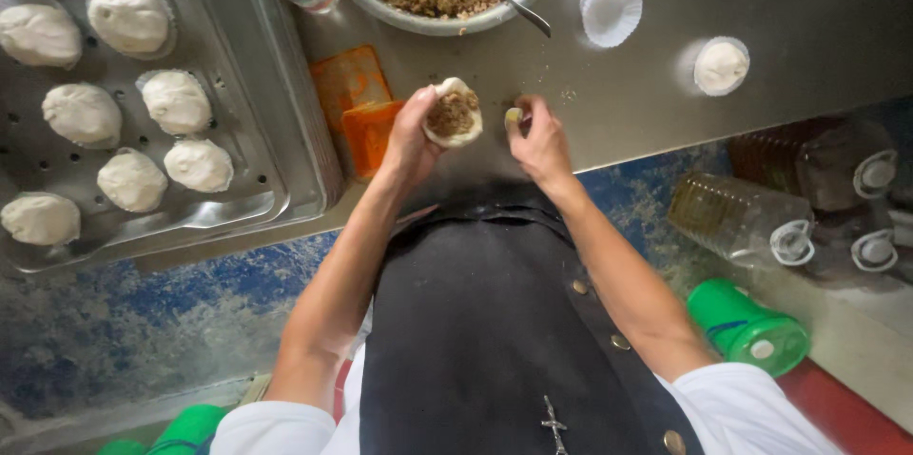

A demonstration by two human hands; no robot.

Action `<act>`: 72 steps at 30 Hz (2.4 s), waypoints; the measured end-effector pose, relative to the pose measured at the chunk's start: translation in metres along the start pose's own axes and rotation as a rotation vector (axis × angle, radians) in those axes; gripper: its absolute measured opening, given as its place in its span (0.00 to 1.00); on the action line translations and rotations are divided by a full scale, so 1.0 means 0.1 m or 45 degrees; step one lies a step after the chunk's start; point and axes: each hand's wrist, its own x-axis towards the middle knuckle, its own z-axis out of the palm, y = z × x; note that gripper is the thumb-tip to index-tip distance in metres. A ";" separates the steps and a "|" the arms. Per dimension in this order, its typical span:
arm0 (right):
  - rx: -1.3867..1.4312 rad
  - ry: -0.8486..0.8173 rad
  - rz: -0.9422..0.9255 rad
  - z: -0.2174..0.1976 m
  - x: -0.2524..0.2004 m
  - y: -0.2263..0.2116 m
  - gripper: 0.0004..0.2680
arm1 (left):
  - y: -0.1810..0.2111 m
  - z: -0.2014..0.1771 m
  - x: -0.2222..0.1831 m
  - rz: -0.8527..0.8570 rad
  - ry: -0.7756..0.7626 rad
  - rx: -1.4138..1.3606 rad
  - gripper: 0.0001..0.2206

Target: The person prepares siopao by filling flattened dough with meat and egg, folding the dough to seal it, placing the buns into individual liners, and arranging them on a steamer tray.

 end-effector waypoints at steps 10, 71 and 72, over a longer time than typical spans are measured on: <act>0.184 -0.253 -0.314 -0.70 0.05 -1.42 0.10 | -0.10 0.29 -0.05 0.254 -0.139 0.157 0.20; 0.185 -0.332 -1.084 -2.36 -0.60 -1.23 0.09 | -0.55 2.30 -1.52 0.720 0.020 1.173 0.16; 0.326 -0.405 -0.899 -2.38 -0.62 -1.21 0.11 | -0.57 2.34 -1.53 0.765 0.051 1.258 0.16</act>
